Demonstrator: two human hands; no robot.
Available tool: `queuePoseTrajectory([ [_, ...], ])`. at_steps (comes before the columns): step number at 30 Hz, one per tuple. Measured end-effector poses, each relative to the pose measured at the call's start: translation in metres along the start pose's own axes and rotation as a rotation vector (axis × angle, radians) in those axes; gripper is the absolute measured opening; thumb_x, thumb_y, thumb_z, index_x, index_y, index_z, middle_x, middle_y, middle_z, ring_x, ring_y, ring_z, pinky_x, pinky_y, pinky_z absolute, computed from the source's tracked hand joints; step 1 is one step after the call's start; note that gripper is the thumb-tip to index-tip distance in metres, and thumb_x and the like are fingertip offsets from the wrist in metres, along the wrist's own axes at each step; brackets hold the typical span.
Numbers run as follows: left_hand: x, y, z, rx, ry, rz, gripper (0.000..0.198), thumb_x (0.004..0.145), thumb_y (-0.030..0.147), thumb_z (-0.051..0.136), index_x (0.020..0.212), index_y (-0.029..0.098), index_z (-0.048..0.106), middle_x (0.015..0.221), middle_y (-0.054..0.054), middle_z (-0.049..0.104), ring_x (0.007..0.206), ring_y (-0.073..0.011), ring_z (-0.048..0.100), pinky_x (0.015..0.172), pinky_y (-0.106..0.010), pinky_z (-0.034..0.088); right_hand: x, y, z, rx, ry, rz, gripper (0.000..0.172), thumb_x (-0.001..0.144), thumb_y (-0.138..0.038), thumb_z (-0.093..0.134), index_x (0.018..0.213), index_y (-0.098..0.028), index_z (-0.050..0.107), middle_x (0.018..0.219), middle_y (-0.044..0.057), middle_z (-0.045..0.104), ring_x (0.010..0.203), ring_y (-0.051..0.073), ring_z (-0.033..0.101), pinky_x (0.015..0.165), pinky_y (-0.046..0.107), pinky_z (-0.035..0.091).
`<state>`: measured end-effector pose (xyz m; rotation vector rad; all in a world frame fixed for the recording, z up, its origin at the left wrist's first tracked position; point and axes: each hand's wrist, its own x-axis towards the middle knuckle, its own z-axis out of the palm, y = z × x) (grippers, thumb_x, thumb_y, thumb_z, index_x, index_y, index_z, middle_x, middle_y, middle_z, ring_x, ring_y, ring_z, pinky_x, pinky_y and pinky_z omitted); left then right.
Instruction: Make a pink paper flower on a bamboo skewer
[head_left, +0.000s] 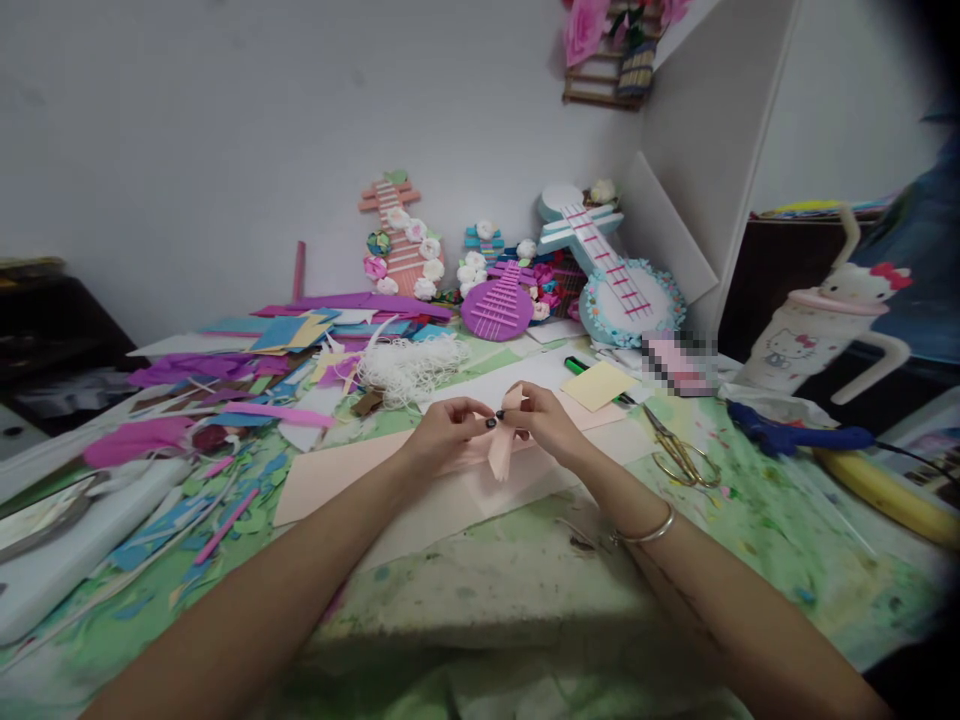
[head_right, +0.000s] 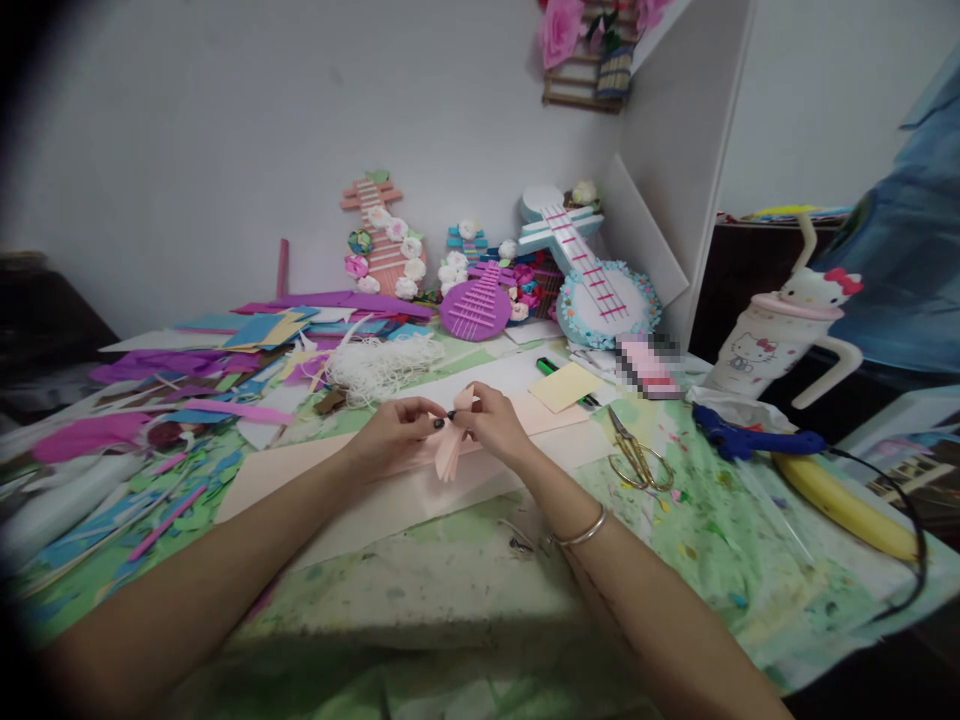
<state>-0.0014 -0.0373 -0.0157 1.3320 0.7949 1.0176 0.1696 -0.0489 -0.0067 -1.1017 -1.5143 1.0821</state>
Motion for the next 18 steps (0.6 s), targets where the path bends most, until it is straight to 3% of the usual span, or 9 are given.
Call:
queuePoseTrajectory([
  [3, 0.001, -0.006, -0.001, 0.283, 0.016, 0.120, 0.027, 0.057, 0.031, 0.077, 0.073, 0.012, 0.066, 0.048, 0.009, 0.029, 0.046, -0.0037, 0.026, 0.046, -0.019, 0.018, 0.000, 0.001, -0.001, -0.104, -0.030, 0.020, 0.011, 0.061, -0.015, 0.055, 0.068, -0.018, 0.047, 0.053, -0.005, 0.052, 0.046, 0.008, 0.050, 0.045, 0.018, 0.036],
  [8, -0.001, -0.009, 0.000, 0.602, 0.036, 0.177, 0.023, 0.061, 0.034, 0.072, 0.068, 0.014, 0.065, 0.044, 0.008, 0.032, 0.044, -0.0053, 0.027, 0.045, -0.020, 0.017, 0.001, 0.005, -0.001, -0.226, -0.051, 0.112, 0.007, 0.061, -0.015, 0.055, 0.063, -0.017, 0.048, 0.046, -0.004, 0.051, 0.039, 0.007, 0.045, 0.040, 0.018, 0.032],
  [14, -0.004, -0.008, 0.003, 0.684, -0.044, 0.232, 0.012, 0.065, 0.026, 0.068, 0.071, 0.016, 0.068, 0.049, 0.005, 0.046, 0.046, -0.0061, 0.032, 0.047, -0.020, 0.024, -0.001, -0.001, -0.002, -0.154, -0.191, 0.184, 0.008, 0.065, -0.016, 0.054, 0.057, -0.015, 0.053, 0.048, -0.002, 0.052, 0.043, 0.007, 0.045, 0.042, 0.019, 0.035],
  [18, -0.002, -0.009, 0.001, 0.642, -0.057, 0.231, 0.011, 0.064, 0.024, 0.068, 0.070, 0.015, 0.066, 0.059, 0.002, 0.059, 0.049, -0.0072, 0.041, 0.048, -0.019, 0.030, -0.004, -0.007, -0.006, -0.068, -0.326, 0.182, 0.007, 0.063, -0.019, 0.059, 0.065, -0.012, 0.061, 0.053, -0.002, 0.055, 0.048, 0.006, 0.045, 0.046, 0.018, 0.035],
])
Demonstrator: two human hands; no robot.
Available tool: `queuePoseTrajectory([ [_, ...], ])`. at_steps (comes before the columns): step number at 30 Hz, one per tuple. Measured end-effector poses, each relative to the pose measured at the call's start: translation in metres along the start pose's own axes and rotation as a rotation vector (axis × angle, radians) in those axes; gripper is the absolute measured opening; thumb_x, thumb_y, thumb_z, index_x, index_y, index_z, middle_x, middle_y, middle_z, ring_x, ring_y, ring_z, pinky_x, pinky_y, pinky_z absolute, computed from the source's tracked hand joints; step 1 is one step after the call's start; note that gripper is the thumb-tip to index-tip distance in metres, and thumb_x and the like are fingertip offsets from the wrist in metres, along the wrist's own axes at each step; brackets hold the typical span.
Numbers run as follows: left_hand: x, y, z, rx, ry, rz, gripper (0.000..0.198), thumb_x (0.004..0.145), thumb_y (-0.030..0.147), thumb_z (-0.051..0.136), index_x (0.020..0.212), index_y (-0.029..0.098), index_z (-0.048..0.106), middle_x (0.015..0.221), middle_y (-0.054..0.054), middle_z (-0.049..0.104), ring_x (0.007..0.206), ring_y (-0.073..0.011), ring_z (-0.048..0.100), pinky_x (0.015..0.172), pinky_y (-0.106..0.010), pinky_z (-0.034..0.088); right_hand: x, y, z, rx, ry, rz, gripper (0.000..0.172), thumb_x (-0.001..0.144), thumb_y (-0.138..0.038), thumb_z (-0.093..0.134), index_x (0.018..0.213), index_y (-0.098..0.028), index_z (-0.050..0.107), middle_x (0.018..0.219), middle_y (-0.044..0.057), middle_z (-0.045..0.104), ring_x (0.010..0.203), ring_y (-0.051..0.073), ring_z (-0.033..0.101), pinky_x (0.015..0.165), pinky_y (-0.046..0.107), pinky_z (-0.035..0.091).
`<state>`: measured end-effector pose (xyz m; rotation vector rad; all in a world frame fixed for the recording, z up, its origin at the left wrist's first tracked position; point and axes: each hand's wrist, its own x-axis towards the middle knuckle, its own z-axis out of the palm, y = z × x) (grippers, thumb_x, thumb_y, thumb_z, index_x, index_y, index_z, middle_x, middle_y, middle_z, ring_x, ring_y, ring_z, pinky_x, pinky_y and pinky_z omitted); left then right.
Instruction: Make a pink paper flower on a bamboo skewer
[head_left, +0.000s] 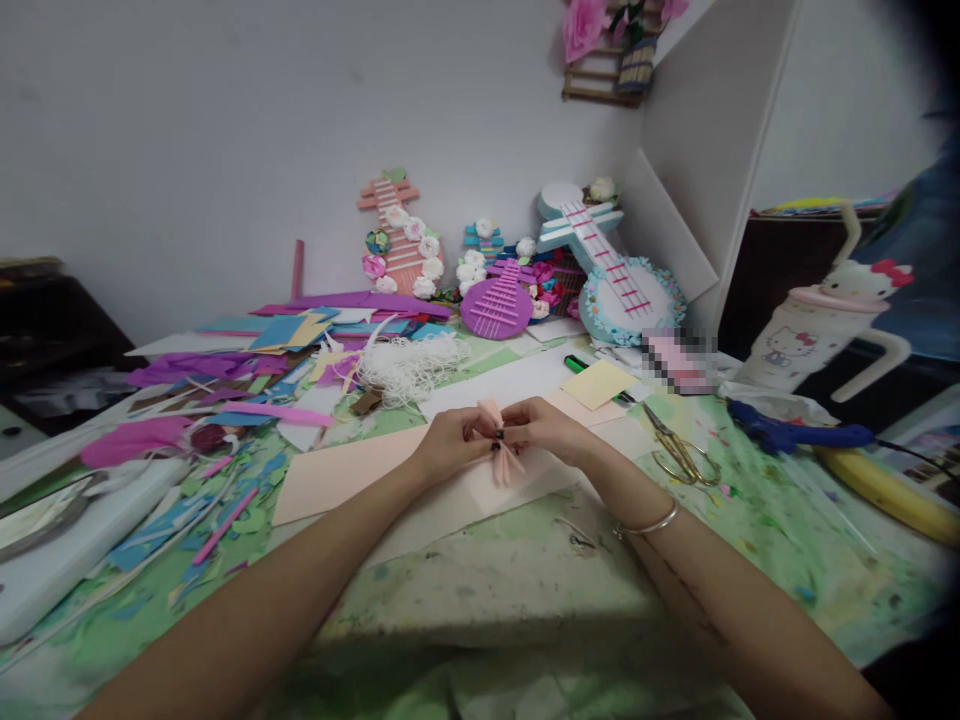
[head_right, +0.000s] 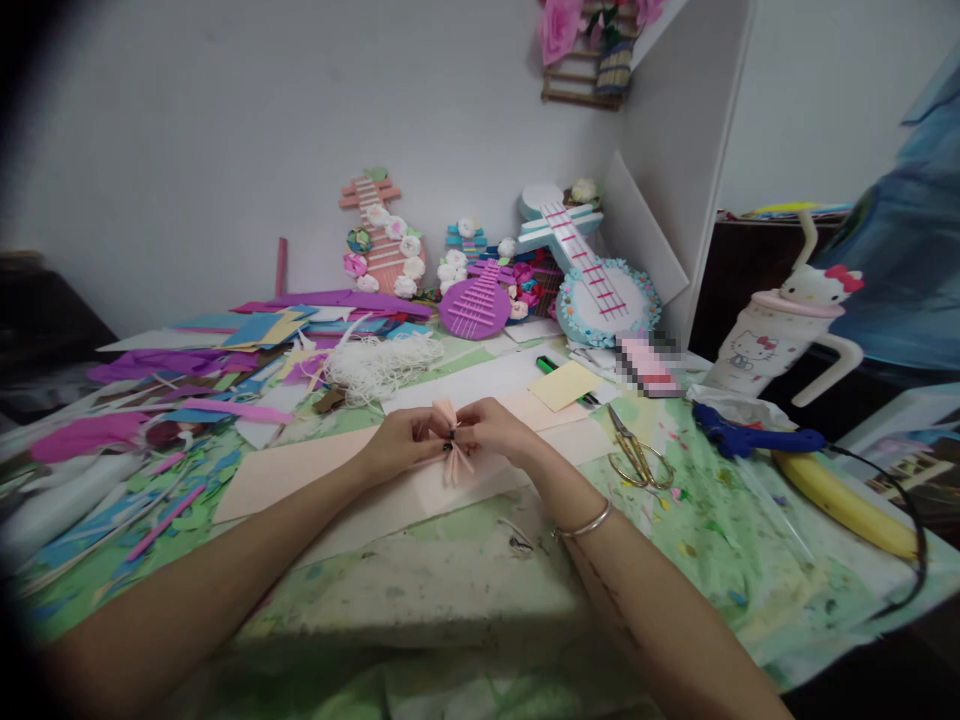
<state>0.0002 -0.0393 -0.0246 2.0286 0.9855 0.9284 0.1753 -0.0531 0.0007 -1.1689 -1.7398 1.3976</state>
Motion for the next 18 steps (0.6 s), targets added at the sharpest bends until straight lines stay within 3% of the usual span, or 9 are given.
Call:
queuePoseTrajectory([
  [6, 0.002, -0.003, -0.003, -0.008, -0.016, 0.012, 0.017, 0.065, 0.023, 0.068, 0.081, 0.017, 0.063, 0.072, 0.000, 0.067, 0.057, -0.0098, 0.055, 0.055, -0.019, 0.036, 0.004, 0.007, -0.002, -0.012, 0.069, 0.013, 0.009, 0.062, -0.018, 0.059, 0.068, -0.012, 0.063, 0.055, -0.001, 0.059, 0.048, 0.009, 0.050, 0.048, 0.021, 0.039],
  [12, 0.002, -0.004, -0.005, 0.112, -0.016, 0.024, 0.017, 0.065, 0.026, 0.068, 0.077, 0.016, 0.064, 0.064, 0.001, 0.061, 0.052, -0.0087, 0.047, 0.051, -0.019, 0.033, 0.011, 0.017, -0.001, -0.198, 0.193, -0.055, 0.010, 0.066, -0.022, 0.060, 0.071, -0.015, 0.065, 0.052, 0.000, 0.059, 0.048, 0.012, 0.054, 0.049, 0.024, 0.043],
  [18, 0.002, -0.005, -0.005, 0.101, -0.009, 0.036, 0.012, 0.065, 0.025, 0.067, 0.072, 0.016, 0.063, 0.063, 0.002, 0.060, 0.049, -0.0073, 0.045, 0.050, -0.019, 0.033, 0.007, 0.012, 0.005, -0.511, 0.294, -0.211, 0.006, 0.068, -0.021, 0.059, 0.073, -0.018, 0.061, 0.063, 0.000, 0.065, 0.057, 0.012, 0.058, 0.052, 0.021, 0.036],
])
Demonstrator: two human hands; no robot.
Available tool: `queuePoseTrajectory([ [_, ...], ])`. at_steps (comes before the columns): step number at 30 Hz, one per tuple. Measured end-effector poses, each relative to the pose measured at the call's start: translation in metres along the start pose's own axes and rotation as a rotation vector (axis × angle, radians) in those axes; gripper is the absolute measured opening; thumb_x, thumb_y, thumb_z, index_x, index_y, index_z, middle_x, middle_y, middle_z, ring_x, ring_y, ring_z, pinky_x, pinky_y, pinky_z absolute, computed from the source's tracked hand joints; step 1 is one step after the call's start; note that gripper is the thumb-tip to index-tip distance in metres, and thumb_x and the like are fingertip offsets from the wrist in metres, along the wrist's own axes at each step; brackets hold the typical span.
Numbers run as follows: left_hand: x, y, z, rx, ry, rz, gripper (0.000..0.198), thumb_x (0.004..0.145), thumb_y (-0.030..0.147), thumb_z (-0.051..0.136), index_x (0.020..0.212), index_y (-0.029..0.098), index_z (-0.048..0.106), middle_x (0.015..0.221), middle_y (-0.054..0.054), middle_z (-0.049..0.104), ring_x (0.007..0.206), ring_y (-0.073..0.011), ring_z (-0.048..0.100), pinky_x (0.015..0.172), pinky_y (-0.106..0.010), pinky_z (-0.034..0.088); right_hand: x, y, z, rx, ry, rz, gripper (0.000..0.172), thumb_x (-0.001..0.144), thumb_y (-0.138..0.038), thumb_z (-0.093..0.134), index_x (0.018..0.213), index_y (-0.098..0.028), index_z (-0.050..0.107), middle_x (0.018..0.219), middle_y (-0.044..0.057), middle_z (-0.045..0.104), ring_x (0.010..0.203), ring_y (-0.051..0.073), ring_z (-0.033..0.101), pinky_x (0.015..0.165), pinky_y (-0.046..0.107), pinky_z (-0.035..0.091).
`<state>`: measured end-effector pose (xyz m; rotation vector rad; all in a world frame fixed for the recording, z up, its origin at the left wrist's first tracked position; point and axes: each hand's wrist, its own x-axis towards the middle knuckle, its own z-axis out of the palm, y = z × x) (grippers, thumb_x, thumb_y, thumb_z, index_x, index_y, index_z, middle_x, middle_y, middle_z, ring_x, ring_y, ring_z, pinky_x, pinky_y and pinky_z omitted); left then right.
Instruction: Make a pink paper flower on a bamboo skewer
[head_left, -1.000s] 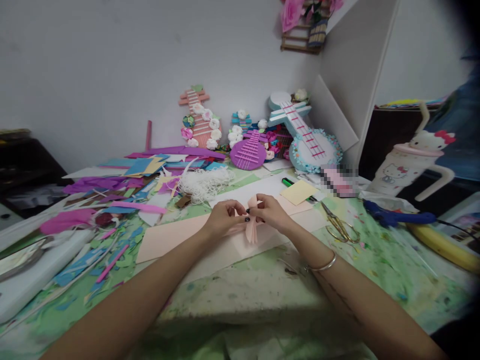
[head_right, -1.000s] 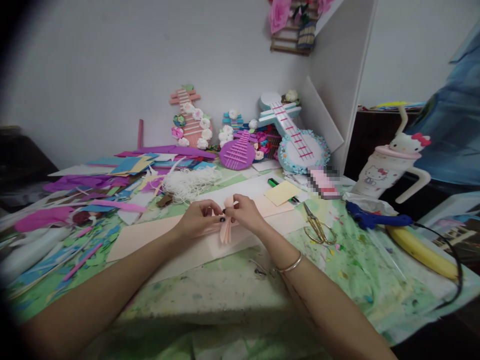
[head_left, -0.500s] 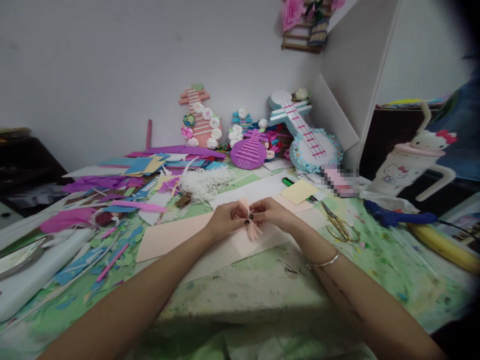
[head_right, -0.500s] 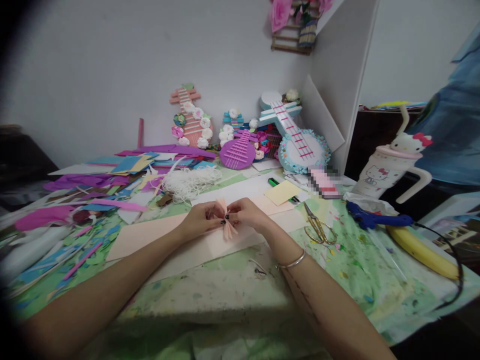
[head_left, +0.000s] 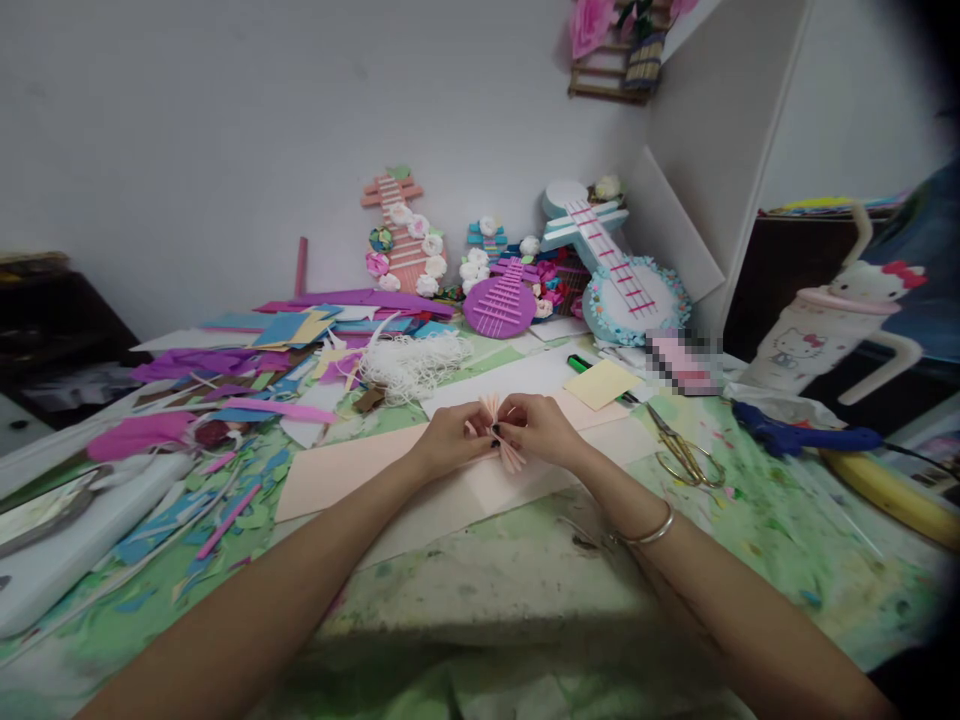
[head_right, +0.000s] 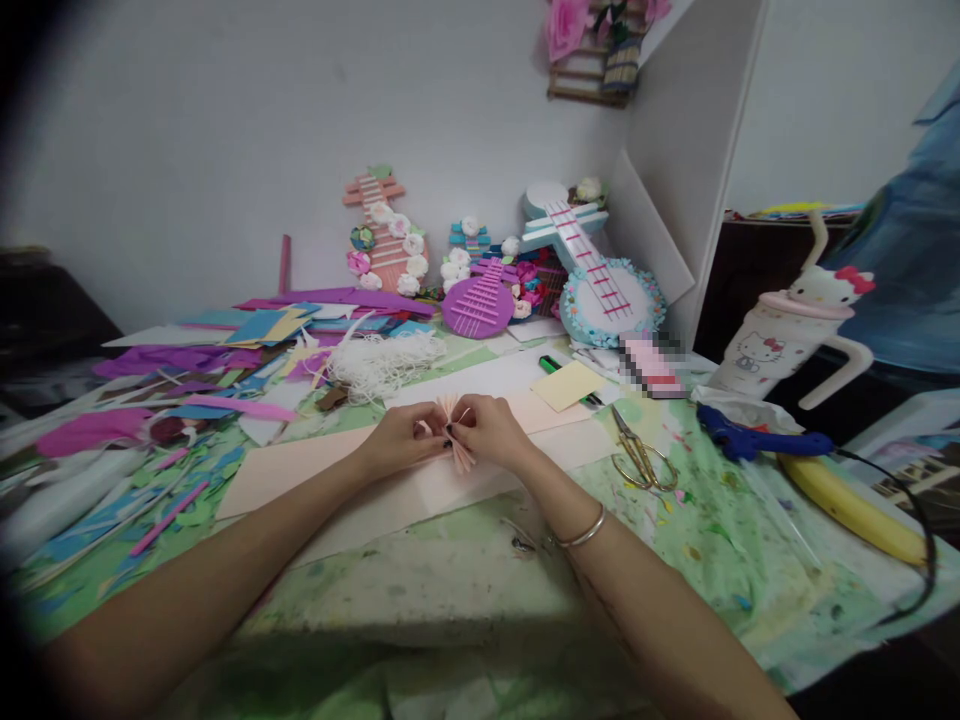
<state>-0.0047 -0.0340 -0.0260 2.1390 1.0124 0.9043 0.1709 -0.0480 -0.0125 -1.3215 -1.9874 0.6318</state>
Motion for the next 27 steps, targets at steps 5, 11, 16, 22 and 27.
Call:
queuePoseTrajectory([
  [5, 0.000, -0.006, 0.001, -0.005, 0.035, 0.036, 0.011, 0.065, 0.026, 0.068, 0.071, 0.017, 0.066, 0.069, 0.000, 0.065, 0.054, -0.0090, 0.049, 0.051, -0.019, 0.034, -0.002, -0.006, 0.000, -0.130, 0.024, -0.088, 0.008, 0.071, -0.022, 0.054, 0.068, -0.018, 0.060, 0.058, -0.001, 0.062, 0.053, 0.010, 0.052, 0.051, 0.021, 0.032],
  [11, 0.001, 0.001, -0.001, -0.107, -0.018, -0.025, 0.016, 0.066, 0.027, 0.068, 0.078, 0.017, 0.062, 0.073, -0.003, 0.068, 0.059, -0.0115, 0.057, 0.051, -0.018, 0.036, 0.001, -0.002, -0.002, 0.175, -0.022, 0.048, 0.008, 0.072, -0.019, 0.053, 0.069, -0.017, 0.059, 0.054, -0.001, 0.060, 0.047, 0.010, 0.055, 0.049, 0.020, 0.040],
  [16, 0.000, 0.005, -0.004, -0.160, -0.040, 0.001, 0.020, 0.077, 0.035, 0.056, 0.078, 0.016, 0.057, 0.054, 0.003, 0.053, 0.046, -0.0074, 0.044, 0.046, -0.018, 0.030, 0.002, 0.003, -0.004, 0.398, -0.077, 0.053, 0.014, 0.071, -0.028, 0.058, 0.074, -0.015, 0.062, 0.064, 0.001, 0.062, 0.048, 0.008, 0.053, 0.049, 0.021, 0.046],
  [22, 0.000, 0.000, -0.004, -0.125, -0.054, -0.009, 0.024, 0.076, 0.038, 0.058, 0.081, 0.015, 0.056, 0.047, 0.007, 0.042, 0.043, -0.0056, 0.033, 0.044, -0.017, 0.022, 0.003, 0.007, -0.005, 0.312, -0.056, -0.050, 0.017, 0.071, -0.030, 0.059, 0.074, -0.015, 0.067, 0.068, 0.002, 0.062, 0.058, 0.010, 0.051, 0.049, 0.020, 0.044],
  [27, -0.001, 0.000, -0.003, 0.007, -0.039, 0.033, 0.018, 0.077, 0.033, 0.054, 0.076, 0.016, 0.059, 0.044, 0.007, 0.045, 0.043, -0.0063, 0.035, 0.046, -0.018, 0.024, 0.003, 0.005, -0.005, 0.302, -0.027, -0.054, 0.014, 0.069, -0.026, 0.061, 0.071, -0.015, 0.068, 0.066, 0.002, 0.062, 0.059, 0.010, 0.051, 0.053, 0.022, 0.042],
])
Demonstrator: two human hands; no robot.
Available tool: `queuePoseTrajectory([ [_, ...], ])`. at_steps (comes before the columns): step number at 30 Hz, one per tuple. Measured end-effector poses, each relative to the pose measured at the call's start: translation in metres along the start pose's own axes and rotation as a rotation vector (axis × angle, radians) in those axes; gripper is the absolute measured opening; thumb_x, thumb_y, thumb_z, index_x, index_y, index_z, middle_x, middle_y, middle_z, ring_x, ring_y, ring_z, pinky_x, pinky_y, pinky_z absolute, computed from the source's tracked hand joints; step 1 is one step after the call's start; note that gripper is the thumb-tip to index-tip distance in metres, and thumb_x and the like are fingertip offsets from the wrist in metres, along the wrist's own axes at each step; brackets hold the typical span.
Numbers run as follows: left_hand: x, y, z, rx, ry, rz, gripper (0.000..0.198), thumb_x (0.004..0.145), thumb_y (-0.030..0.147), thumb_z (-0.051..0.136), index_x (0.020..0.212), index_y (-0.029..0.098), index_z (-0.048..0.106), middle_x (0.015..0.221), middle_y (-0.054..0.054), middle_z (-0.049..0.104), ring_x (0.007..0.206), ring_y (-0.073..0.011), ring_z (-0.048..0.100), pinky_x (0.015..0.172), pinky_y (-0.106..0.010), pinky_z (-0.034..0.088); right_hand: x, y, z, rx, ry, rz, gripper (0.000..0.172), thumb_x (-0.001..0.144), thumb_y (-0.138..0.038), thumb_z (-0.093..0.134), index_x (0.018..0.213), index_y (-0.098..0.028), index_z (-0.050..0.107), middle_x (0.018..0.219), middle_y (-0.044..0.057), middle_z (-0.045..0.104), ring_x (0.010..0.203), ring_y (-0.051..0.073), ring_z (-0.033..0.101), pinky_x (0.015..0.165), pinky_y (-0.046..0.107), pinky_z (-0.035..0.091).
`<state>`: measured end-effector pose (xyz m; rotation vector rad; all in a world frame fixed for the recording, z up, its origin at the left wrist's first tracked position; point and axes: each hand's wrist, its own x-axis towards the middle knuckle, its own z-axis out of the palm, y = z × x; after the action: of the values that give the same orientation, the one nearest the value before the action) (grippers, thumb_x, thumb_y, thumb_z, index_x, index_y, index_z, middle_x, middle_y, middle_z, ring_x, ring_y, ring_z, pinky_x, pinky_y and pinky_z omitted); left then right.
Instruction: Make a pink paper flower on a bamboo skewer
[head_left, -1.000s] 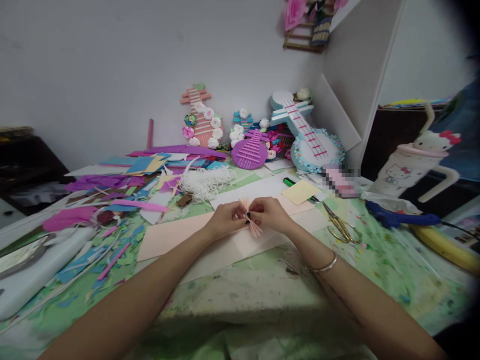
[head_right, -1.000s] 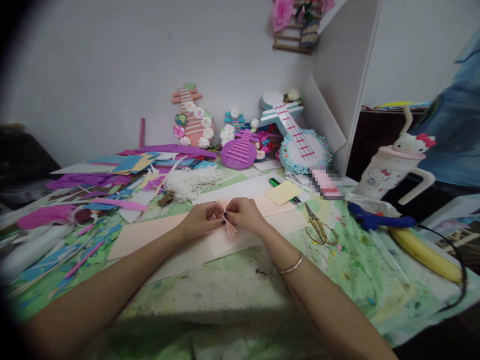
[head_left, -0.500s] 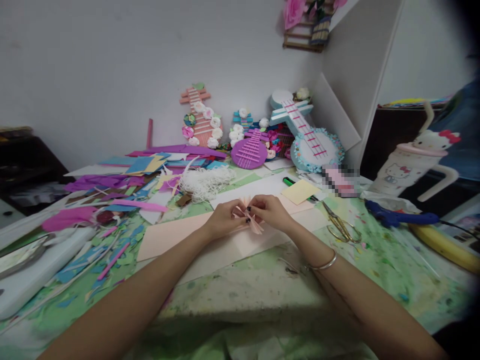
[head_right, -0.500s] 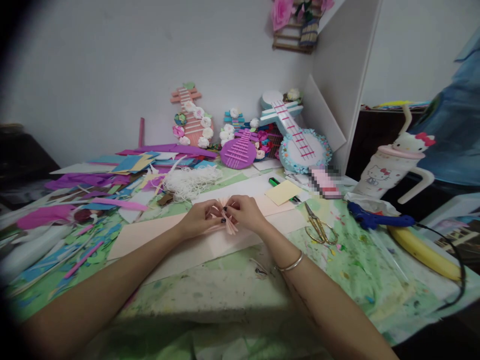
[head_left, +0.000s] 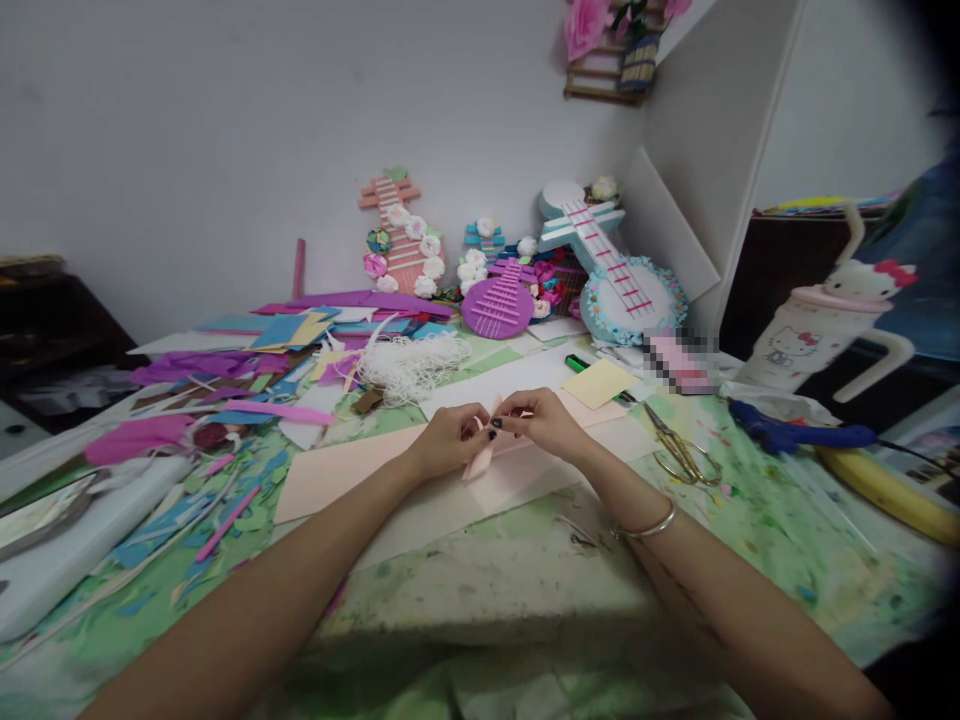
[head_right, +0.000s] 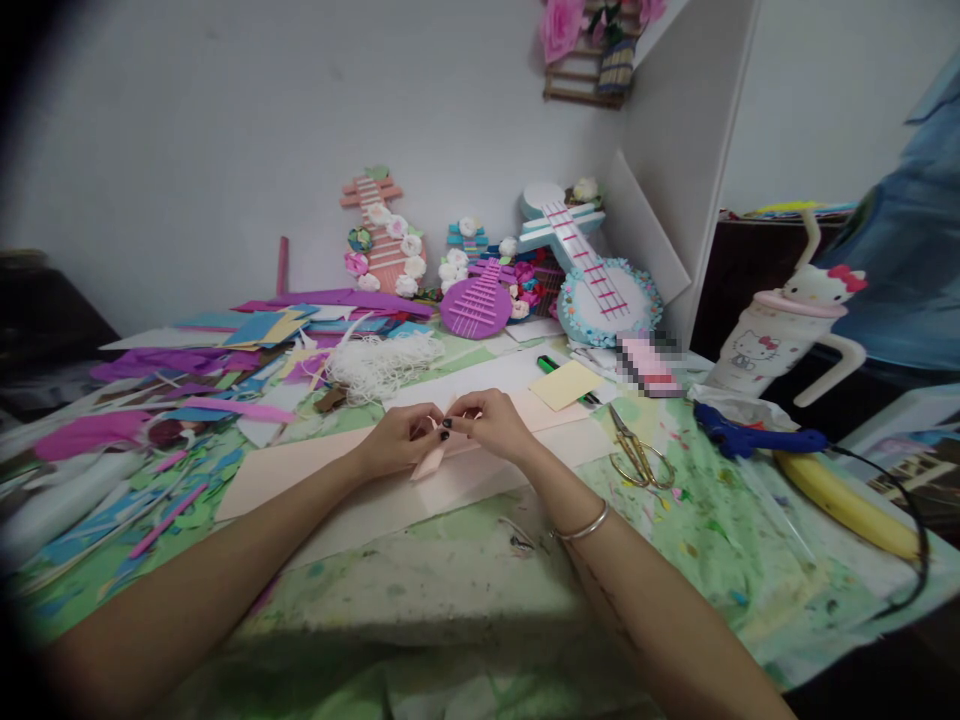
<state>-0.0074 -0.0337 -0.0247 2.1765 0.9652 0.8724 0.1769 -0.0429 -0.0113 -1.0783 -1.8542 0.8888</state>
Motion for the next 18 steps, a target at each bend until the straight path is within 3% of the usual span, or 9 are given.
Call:
queuePoseTrajectory([
  [6, 0.001, -0.002, -0.001, 0.139, 0.076, -0.022, 0.019, 0.077, 0.032, 0.053, 0.072, 0.016, 0.061, 0.046, 0.005, 0.046, 0.046, -0.0076, 0.039, 0.049, -0.019, 0.027, -0.003, -0.012, -0.003, 0.093, 0.015, 0.024, 0.010, 0.066, -0.022, 0.060, 0.069, -0.014, 0.066, 0.064, 0.001, 0.060, 0.059, 0.010, 0.051, 0.055, 0.022, 0.041],
  [10, 0.001, -0.001, -0.001, 0.164, 0.089, -0.025, 0.020, 0.075, 0.032, 0.054, 0.070, 0.015, 0.062, 0.047, 0.004, 0.048, 0.046, -0.0079, 0.040, 0.049, -0.020, 0.028, -0.005, -0.016, -0.002, 0.078, -0.042, -0.087, 0.008, 0.069, -0.021, 0.059, 0.068, -0.014, 0.064, 0.084, 0.005, 0.066, 0.073, 0.013, 0.057, 0.067, 0.026, 0.044],
  [13, 0.001, 0.003, -0.001, 0.186, 0.099, -0.040, 0.019, 0.073, 0.031, 0.057, 0.067, 0.015, 0.063, 0.049, 0.003, 0.051, 0.048, -0.0084, 0.043, 0.050, -0.020, 0.030, -0.005, -0.014, -0.001, -0.022, -0.085, -0.134, 0.008, 0.072, -0.019, 0.057, 0.070, -0.015, 0.064, 0.089, 0.006, 0.067, 0.074, 0.014, 0.058, 0.070, 0.027, 0.044],
  [18, 0.000, 0.006, 0.000, 0.172, 0.109, -0.012, 0.016, 0.069, 0.029, 0.060, 0.075, 0.015, 0.063, 0.052, 0.003, 0.053, 0.048, -0.0080, 0.046, 0.051, -0.019, 0.033, -0.003, -0.008, -0.002, -0.279, -0.044, -0.087, 0.011, 0.072, -0.013, 0.056, 0.076, -0.015, 0.066, 0.074, 0.003, 0.067, 0.065, 0.012, 0.055, 0.063, 0.024, 0.040],
])
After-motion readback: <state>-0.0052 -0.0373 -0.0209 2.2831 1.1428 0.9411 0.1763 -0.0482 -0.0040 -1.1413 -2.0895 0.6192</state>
